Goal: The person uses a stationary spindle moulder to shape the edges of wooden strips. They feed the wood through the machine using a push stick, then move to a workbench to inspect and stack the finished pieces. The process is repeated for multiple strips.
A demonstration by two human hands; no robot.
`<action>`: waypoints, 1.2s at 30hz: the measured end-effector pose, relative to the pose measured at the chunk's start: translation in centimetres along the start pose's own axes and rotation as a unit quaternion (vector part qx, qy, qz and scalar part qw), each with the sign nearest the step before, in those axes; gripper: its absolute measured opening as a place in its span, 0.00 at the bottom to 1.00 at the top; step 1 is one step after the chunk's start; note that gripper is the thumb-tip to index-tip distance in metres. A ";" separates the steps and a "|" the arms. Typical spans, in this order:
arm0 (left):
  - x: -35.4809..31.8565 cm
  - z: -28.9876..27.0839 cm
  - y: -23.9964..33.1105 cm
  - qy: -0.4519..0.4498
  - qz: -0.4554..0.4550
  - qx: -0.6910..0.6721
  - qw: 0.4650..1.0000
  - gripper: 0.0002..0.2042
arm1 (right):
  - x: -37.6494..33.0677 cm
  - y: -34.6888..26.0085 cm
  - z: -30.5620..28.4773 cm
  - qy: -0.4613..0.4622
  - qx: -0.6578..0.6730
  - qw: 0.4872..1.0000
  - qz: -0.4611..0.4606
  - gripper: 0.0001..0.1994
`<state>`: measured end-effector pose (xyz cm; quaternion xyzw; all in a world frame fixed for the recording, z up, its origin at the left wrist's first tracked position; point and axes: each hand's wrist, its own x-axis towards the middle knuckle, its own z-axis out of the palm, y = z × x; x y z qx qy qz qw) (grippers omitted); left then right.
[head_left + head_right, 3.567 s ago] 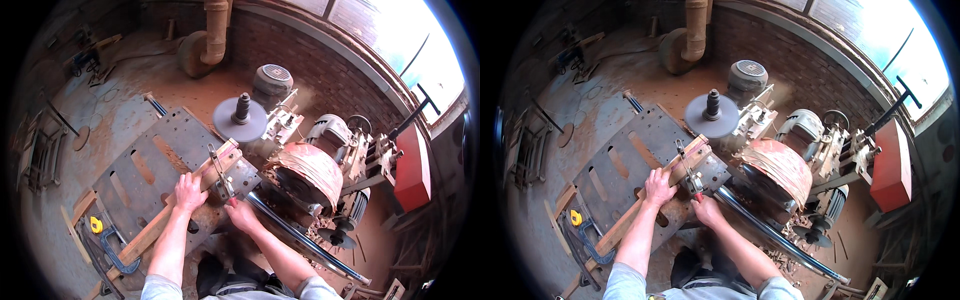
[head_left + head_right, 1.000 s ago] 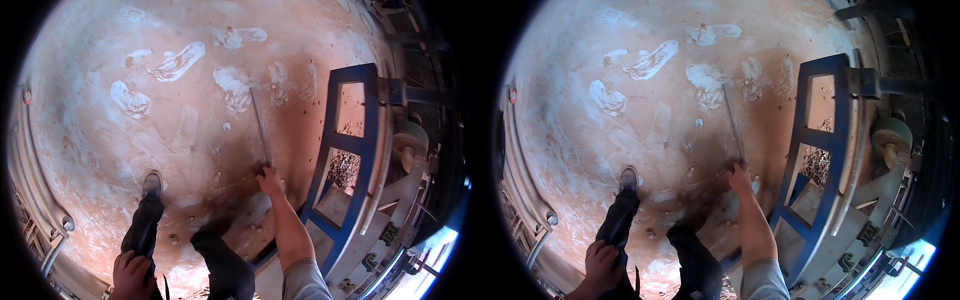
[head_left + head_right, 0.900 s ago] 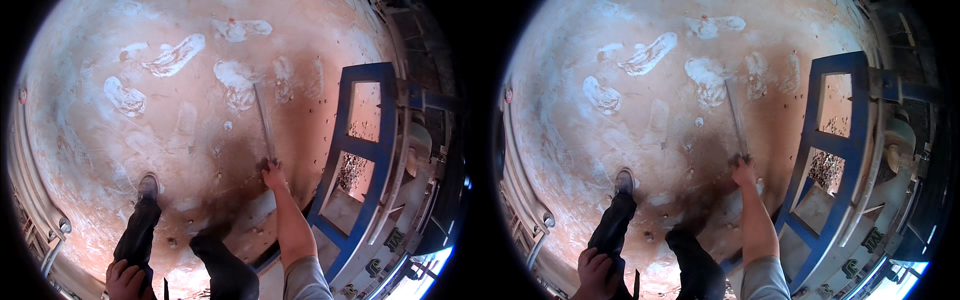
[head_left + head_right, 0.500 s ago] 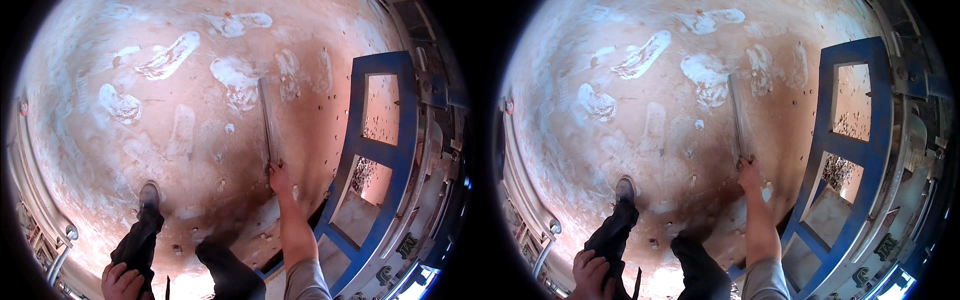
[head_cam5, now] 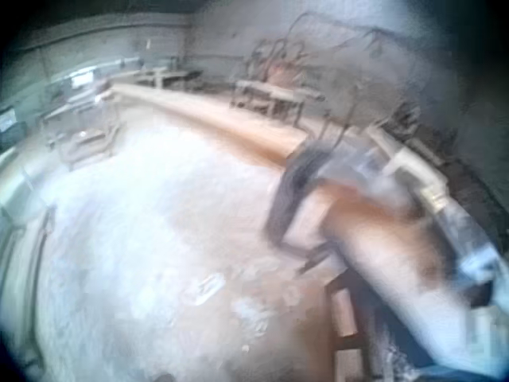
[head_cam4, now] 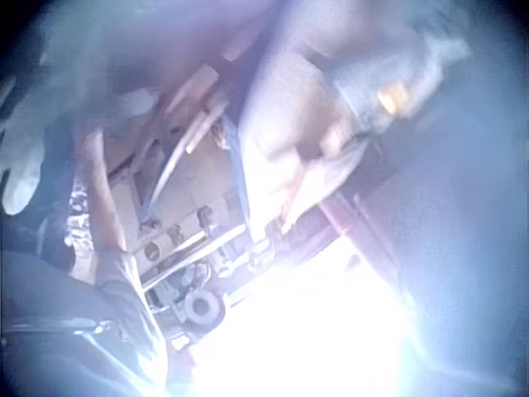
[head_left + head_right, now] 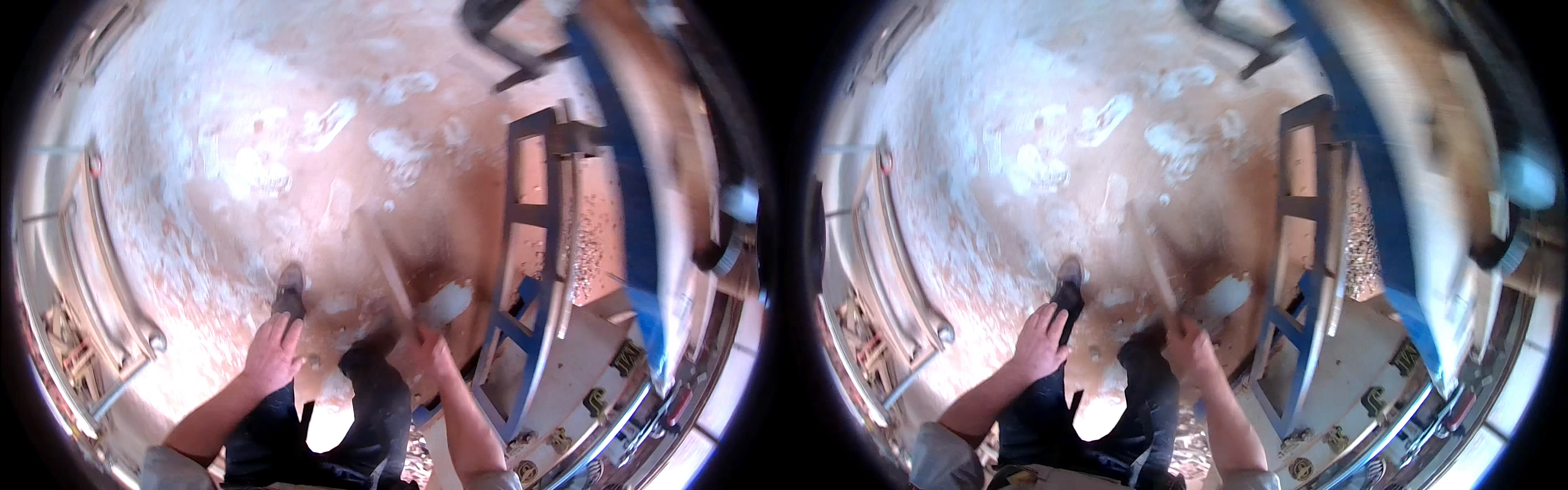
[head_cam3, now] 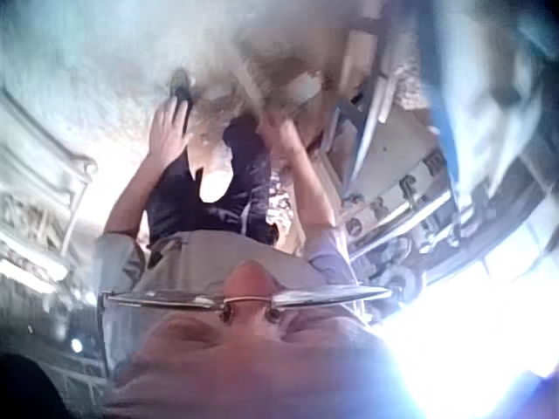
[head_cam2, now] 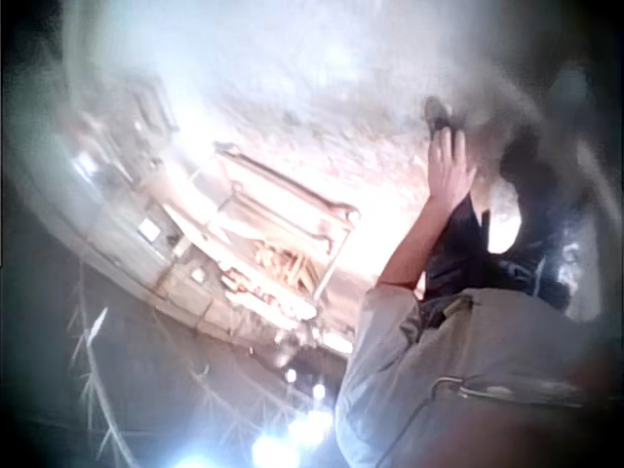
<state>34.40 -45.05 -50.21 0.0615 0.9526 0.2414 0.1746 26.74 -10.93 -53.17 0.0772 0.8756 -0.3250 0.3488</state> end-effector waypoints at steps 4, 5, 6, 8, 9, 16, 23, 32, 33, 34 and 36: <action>-2.5 -8.5 5.0 0.004 0.108 0.088 0.990 0.43 | -17.2 -6.4 -4.7 -0.043 -0.095 0.974 -0.202 0.16; -3.1 -11.3 6.1 0.007 0.145 0.104 0.984 0.40 | -20.7 -8.4 -6.4 0.023 -0.071 0.959 -0.274 0.14; -3.5 -14.1 7.4 0.009 0.190 0.129 0.973 0.35 | -24.0 -10.2 -8.7 0.026 -0.116 0.938 -0.325 0.14; -5.1 -18.2 10.2 -0.068 0.237 0.110 0.963 0.17 | -29.3 -13.1 -13.0 -0.032 -0.171 0.942 -0.288 0.15; -6.3 -19.7 11.8 -0.075 0.233 0.099 0.964 0.18 | -31.2 -14.3 -15.4 0.014 -0.154 0.924 -0.349 0.17; -8.3 -33.5 24.6 -0.024 0.064 -0.007 0.998 0.28 | -45.1 -13.0 -30.3 0.403 0.087 0.857 -0.309 0.14; 12.5 -43.8 32.5 0.071 0.004 -0.371 0.926 0.12 | -41.7 -11.4 -28.5 0.389 0.230 0.878 -0.158 0.09; 44.0 -48.3 34.8 0.157 -0.124 -0.098 0.975 0.33 | -37.7 -12.2 -27.9 0.369 0.182 0.910 0.039 0.15; 44.9 -47.6 34.2 0.135 -0.131 -0.084 0.978 0.36 | -37.8 -12.5 -27.7 0.366 0.199 0.906 0.072 0.15; 46.2 -47.6 33.9 0.126 -0.143 -0.075 0.979 0.39 | -37.3 -12.4 -27.8 0.380 0.189 0.903 0.067 0.15; 47.4 -47.0 33.0 0.130 -0.137 -0.070 0.979 0.40 | -37.0 -12.3 -27.3 0.411 0.168 0.894 0.057 0.15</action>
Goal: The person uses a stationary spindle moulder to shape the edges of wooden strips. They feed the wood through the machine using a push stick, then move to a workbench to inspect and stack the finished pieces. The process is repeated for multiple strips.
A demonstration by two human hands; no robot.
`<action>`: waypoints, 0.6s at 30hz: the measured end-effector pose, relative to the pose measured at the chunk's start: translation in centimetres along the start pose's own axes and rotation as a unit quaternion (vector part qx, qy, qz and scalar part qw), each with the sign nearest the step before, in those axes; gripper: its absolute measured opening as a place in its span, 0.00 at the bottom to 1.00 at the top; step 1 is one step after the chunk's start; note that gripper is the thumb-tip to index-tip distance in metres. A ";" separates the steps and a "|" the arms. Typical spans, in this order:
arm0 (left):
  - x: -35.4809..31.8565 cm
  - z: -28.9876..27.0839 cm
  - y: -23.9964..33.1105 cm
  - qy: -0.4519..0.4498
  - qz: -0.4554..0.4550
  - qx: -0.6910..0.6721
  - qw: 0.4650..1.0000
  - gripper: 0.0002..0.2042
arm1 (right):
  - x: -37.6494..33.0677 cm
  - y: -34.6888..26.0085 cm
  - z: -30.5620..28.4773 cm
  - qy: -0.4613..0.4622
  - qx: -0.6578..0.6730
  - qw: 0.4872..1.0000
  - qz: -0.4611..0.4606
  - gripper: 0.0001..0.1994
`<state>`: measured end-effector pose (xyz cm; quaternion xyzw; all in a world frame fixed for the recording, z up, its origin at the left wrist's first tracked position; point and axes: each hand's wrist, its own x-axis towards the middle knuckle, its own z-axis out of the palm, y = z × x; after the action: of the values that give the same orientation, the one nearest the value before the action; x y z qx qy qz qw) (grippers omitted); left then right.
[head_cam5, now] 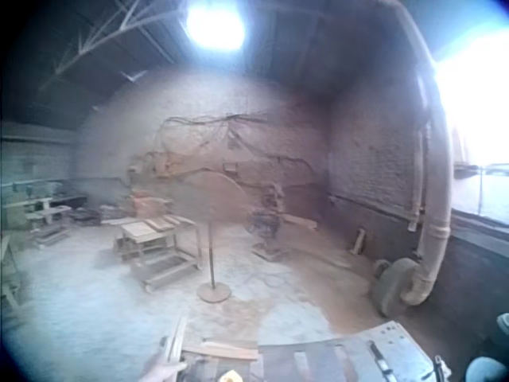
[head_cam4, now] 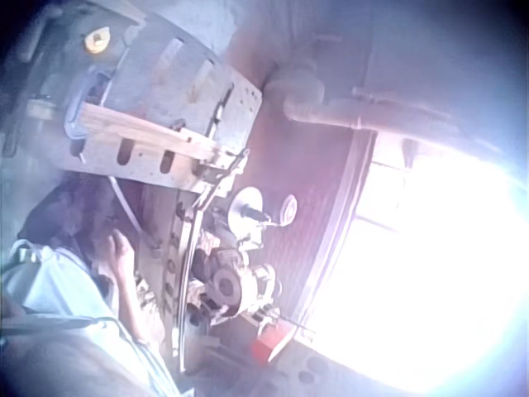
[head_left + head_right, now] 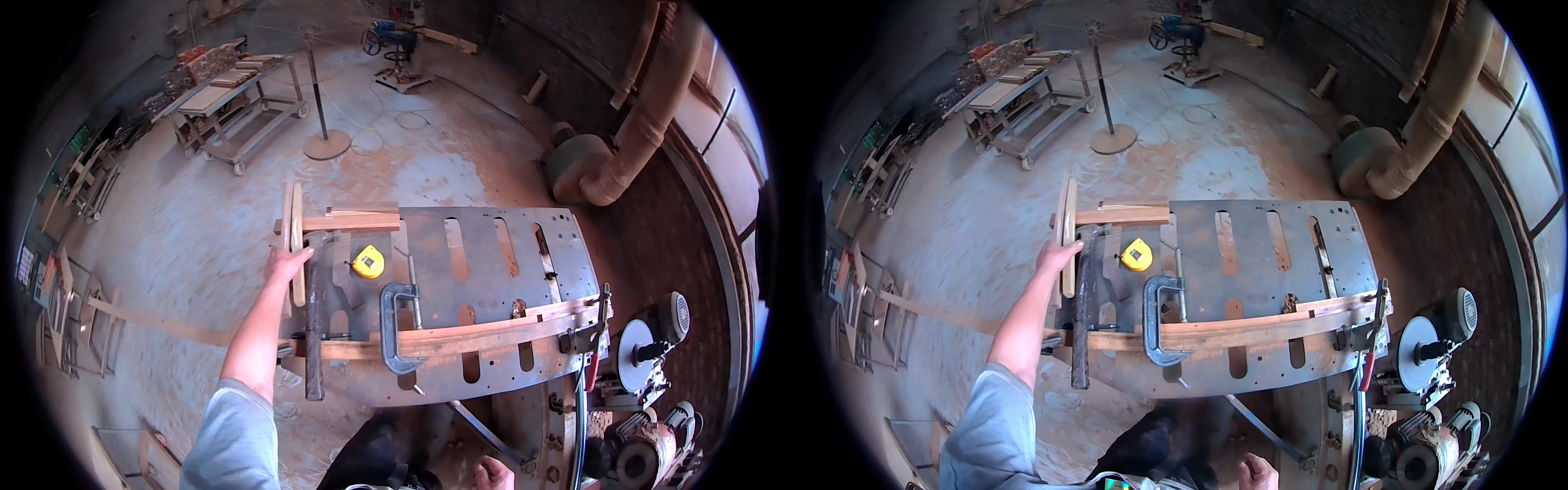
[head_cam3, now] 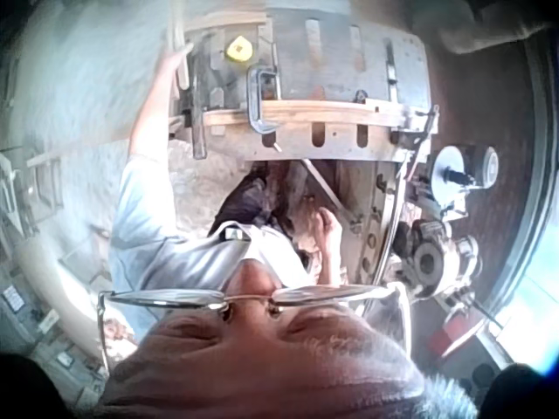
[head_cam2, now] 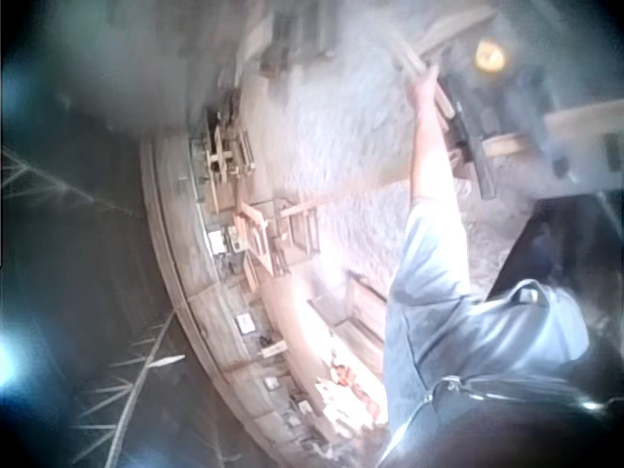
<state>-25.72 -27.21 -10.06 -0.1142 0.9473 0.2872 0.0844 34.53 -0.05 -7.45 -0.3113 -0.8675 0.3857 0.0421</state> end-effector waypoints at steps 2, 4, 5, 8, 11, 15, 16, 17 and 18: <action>0.6 0.6 -0.7 0.006 -0.002 0.016 1.000 0.38 | 0.1 0.5 0.5 -0.002 -0.005 1.000 0.020 0.15; 0.7 0.7 -0.9 -0.031 0.015 -0.022 0.999 0.30 | 0.5 0.9 0.7 -0.010 0.006 0.999 0.041 0.15; 0.5 0.6 -0.9 -0.021 0.024 0.000 0.999 0.29 | 0.8 1.1 0.8 -0.014 0.018 0.998 0.052 0.15; -1.2 -1.0 0.0 0.040 0.061 0.036 0.997 0.26 | 1.8 1.1 0.4 -0.008 0.032 0.998 0.062 0.16; -3.1 -3.5 3.3 0.073 0.199 0.100 0.972 0.25 | 2.7 0.7 -0.1 0.011 0.014 0.998 0.068 0.17; -4.5 -4.0 10.9 -0.008 0.343 0.144 0.928 0.24 | 3.7 0.1 -0.2 -0.010 0.027 0.986 0.165 0.16; -4.6 -2.8 13.1 -0.025 0.387 0.148 0.910 0.24 | 3.9 -0.1 -0.2 0.003 0.035 0.990 0.136 0.16; -4.7 -1.3 15.1 -0.024 0.443 0.148 0.884 0.24 | 4.2 -0.2 -0.2 0.014 0.042 0.991 0.123 0.16; -4.7 0.2 17.0 -0.017 0.493 0.155 0.856 0.23 | 4.4 -0.4 -0.2 0.024 0.050 0.993 0.108 0.16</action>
<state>-25.66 -12.60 -0.21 0.3869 0.9104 0.1424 -0.0357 30.87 2.34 -7.79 -0.4103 -0.8071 0.4229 0.0365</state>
